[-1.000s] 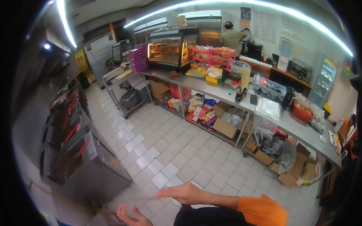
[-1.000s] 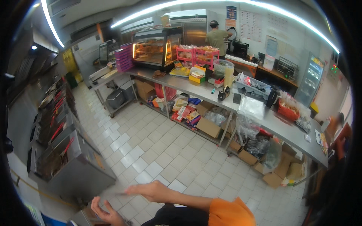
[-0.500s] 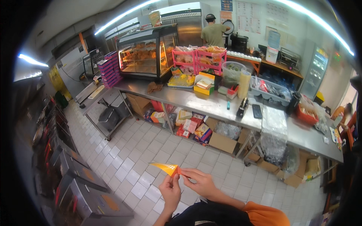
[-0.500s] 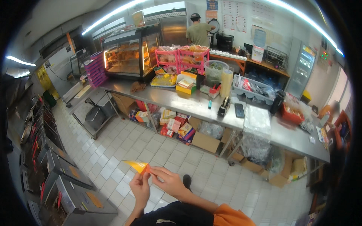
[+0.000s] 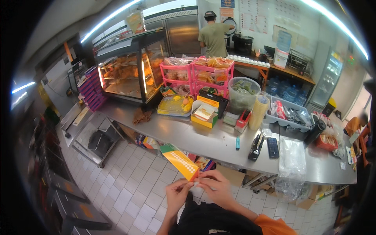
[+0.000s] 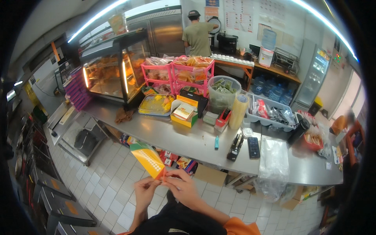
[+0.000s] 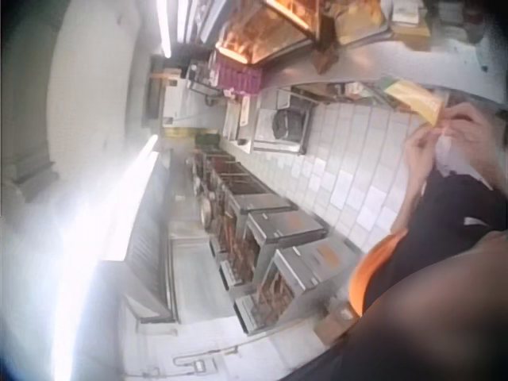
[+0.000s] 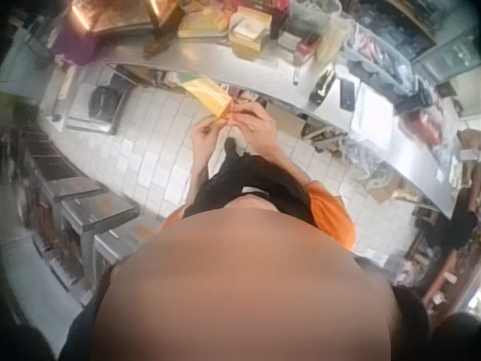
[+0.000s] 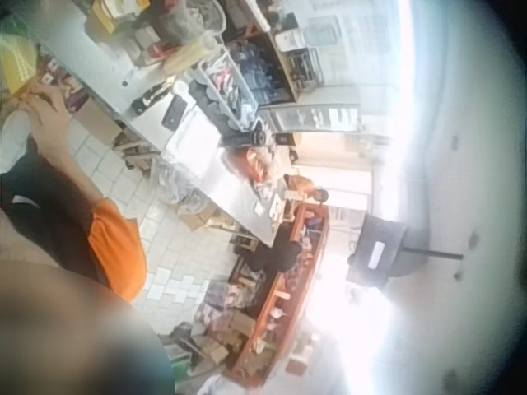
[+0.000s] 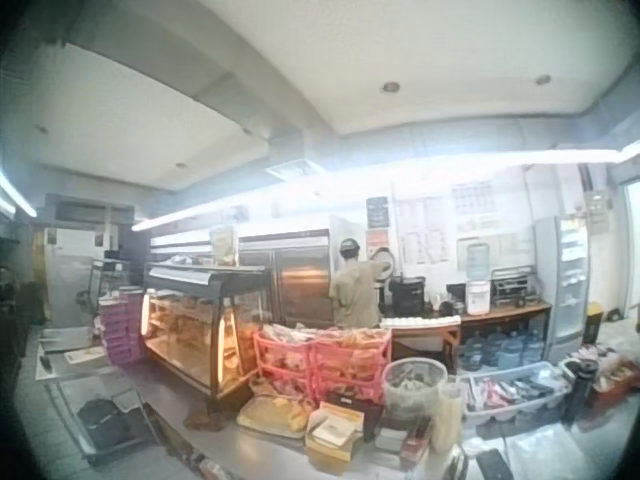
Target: The person repeatedly picks flat-folded paper food containers from a stack, unfolds them, and folds them into box shape by hand. The person places each assembled container on the counter and repeats the process with additional containers.
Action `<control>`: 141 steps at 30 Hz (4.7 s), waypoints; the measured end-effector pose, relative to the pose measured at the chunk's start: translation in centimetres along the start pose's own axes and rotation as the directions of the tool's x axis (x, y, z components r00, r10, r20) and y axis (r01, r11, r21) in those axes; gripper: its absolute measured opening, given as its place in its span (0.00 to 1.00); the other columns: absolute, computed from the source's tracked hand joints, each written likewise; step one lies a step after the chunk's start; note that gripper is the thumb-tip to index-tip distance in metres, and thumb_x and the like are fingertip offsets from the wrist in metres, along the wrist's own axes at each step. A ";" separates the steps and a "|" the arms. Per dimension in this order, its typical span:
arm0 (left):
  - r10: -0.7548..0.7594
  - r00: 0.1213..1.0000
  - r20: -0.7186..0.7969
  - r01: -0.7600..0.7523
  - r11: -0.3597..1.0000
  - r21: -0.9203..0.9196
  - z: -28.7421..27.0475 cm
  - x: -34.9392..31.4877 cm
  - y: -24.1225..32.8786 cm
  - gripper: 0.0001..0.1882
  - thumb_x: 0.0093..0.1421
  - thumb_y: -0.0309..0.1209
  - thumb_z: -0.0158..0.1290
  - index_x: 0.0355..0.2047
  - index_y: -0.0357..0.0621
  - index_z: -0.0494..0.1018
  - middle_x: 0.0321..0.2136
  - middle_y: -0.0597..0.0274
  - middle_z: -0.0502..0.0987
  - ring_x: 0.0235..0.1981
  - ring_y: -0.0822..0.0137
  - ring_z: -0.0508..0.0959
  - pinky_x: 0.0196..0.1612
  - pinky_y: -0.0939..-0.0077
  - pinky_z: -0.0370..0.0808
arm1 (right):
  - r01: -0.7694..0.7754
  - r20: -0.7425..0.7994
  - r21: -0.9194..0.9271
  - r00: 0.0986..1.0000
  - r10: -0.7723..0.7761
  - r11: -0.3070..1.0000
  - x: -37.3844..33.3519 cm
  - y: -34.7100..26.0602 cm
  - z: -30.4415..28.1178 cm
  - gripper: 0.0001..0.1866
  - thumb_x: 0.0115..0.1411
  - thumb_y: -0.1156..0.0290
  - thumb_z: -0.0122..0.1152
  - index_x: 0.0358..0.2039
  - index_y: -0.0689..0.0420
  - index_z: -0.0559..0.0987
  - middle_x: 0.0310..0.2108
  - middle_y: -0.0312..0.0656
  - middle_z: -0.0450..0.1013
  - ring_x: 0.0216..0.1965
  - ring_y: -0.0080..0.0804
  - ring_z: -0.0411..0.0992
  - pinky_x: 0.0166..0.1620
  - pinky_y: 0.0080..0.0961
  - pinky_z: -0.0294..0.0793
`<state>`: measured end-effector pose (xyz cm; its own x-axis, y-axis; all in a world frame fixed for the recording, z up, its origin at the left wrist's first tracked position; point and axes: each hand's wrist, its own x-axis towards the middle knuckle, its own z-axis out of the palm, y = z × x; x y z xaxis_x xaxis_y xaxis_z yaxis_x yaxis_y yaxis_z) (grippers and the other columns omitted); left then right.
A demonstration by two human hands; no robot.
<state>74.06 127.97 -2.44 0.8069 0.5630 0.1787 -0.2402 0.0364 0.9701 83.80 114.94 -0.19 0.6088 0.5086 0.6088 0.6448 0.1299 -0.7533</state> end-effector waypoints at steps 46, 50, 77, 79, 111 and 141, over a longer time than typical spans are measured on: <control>0.054 0.989 0.135 -0.105 0.908 0.406 -9.0 48.8 -9.0 0.07 0.58 0.27 0.55 0.33 0.37 0.72 0.23 0.65 0.72 0.24 0.76 0.67 0.37 0.78 0.69 | -0.451 0.267 -0.173 0.834 0.483 0.876 35.8 28.9 7.5 0.17 0.52 0.77 0.61 0.43 0.56 0.74 0.43 0.43 0.74 0.43 0.43 0.72 0.51 0.39 0.66; 0.101 0.984 0.149 -0.149 0.922 0.358 -9.1 47.8 -7.8 0.05 0.56 0.24 0.57 0.31 0.40 0.72 0.25 0.65 0.71 0.26 0.76 0.68 0.39 0.77 0.68 | 0.094 0.364 -0.246 0.932 0.002 0.965 35.1 28.1 10.5 0.16 0.50 0.78 0.57 0.42 0.53 0.76 0.35 0.35 0.75 0.35 0.33 0.72 0.47 0.33 0.66; 0.467 0.872 0.145 -0.420 0.566 0.709 -14.3 44.2 -5.3 0.22 0.56 0.51 0.58 0.23 0.43 0.79 0.13 0.66 0.65 0.16 0.64 0.62 0.29 0.71 0.59 | -0.037 -0.011 -0.047 0.999 0.036 0.998 35.8 24.5 17.0 0.20 0.48 0.65 0.70 0.38 0.58 0.72 0.42 0.47 0.68 0.41 0.47 0.71 0.45 0.36 0.71; 0.711 0.702 0.044 -0.489 0.437 0.755 -14.1 43.7 -6.4 0.24 0.58 0.53 0.55 0.23 0.43 0.78 0.13 0.66 0.63 0.17 0.62 0.62 0.29 0.70 0.59 | -0.056 -0.132 -0.094 0.990 0.044 0.994 36.0 24.3 17.2 0.27 0.47 0.61 0.72 0.43 0.59 0.70 0.43 0.50 0.68 0.43 0.50 0.70 0.47 0.37 0.70; -0.054 0.997 -0.056 0.035 0.957 -0.286 -10.6 43.5 -11.2 0.24 0.65 0.31 0.52 0.58 0.35 0.61 0.53 0.56 0.69 0.49 0.66 0.74 0.49 0.73 0.74 | -0.008 0.153 -0.072 0.988 0.019 0.997 34.7 27.8 11.0 0.12 0.53 0.76 0.63 0.40 0.55 0.82 0.49 0.41 0.75 0.48 0.41 0.75 0.56 0.38 0.72; -0.208 0.978 0.033 0.201 0.969 0.145 -16.0 42.9 -10.2 0.08 0.61 0.25 0.54 0.38 0.31 0.74 0.29 0.59 0.79 0.27 0.75 0.77 0.31 0.84 0.74 | 0.050 0.336 -0.183 0.942 0.015 0.982 31.8 28.6 15.6 0.19 0.53 0.73 0.62 0.47 0.56 0.79 0.46 0.39 0.77 0.47 0.34 0.76 0.46 0.28 0.78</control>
<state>102.46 164.99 -7.35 0.8565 0.5157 -0.0213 0.0078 0.0283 0.9996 114.40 148.11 -6.19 0.4273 0.7672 0.4784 0.7480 -0.0027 -0.6637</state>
